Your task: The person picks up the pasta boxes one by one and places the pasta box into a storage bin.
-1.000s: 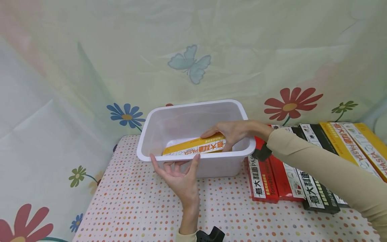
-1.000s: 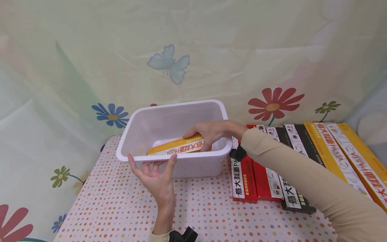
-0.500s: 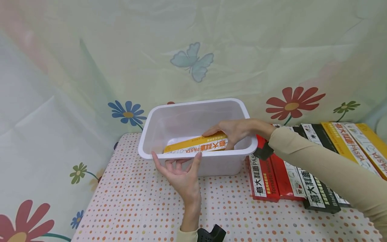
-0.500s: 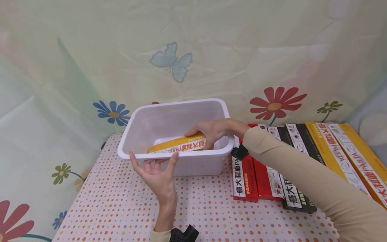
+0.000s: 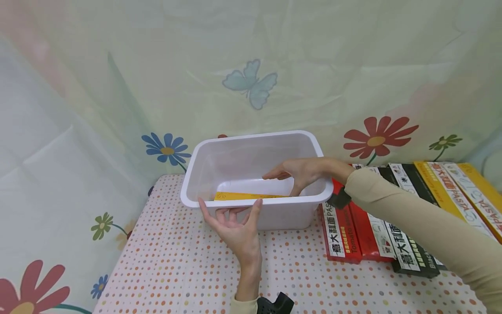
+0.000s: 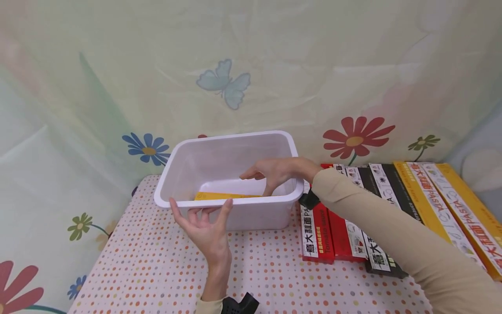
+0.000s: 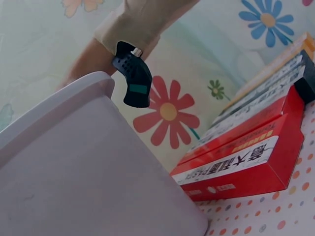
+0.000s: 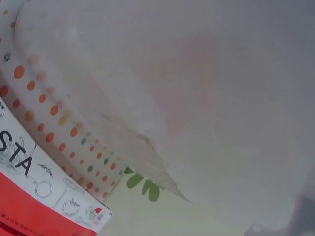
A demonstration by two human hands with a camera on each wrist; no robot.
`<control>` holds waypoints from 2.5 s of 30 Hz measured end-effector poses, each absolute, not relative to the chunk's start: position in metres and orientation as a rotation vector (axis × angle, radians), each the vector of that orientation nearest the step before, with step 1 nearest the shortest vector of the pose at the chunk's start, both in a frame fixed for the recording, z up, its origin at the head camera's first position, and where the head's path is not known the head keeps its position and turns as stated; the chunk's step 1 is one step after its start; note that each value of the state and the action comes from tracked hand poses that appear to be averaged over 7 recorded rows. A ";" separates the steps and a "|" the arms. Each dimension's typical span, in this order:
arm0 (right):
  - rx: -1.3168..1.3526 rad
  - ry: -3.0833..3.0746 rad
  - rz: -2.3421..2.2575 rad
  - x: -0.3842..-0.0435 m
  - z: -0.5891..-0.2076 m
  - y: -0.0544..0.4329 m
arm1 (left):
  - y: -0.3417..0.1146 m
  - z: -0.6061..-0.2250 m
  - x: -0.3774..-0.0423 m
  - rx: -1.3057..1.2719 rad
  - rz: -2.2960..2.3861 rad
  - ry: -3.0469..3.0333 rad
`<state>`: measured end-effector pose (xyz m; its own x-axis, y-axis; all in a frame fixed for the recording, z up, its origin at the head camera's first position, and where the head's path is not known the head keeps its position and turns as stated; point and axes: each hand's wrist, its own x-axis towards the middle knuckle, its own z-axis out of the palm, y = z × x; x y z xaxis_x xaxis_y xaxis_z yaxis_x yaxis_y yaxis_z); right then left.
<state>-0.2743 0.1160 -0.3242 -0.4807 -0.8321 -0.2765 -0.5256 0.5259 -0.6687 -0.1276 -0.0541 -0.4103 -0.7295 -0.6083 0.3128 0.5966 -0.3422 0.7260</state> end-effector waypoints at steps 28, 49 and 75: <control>-1.078 2.721 -1.544 -0.151 -0.285 0.182 | -0.052 -0.412 -0.127 0.016 -2.101 -1.125; -0.318 2.941 -1.731 -0.086 -0.387 0.206 | -0.050 -0.410 -0.125 0.043 -2.101 -1.146; 0.062 2.848 -1.355 -0.063 -0.455 0.176 | -0.052 -0.409 -0.125 0.070 -2.102 -1.146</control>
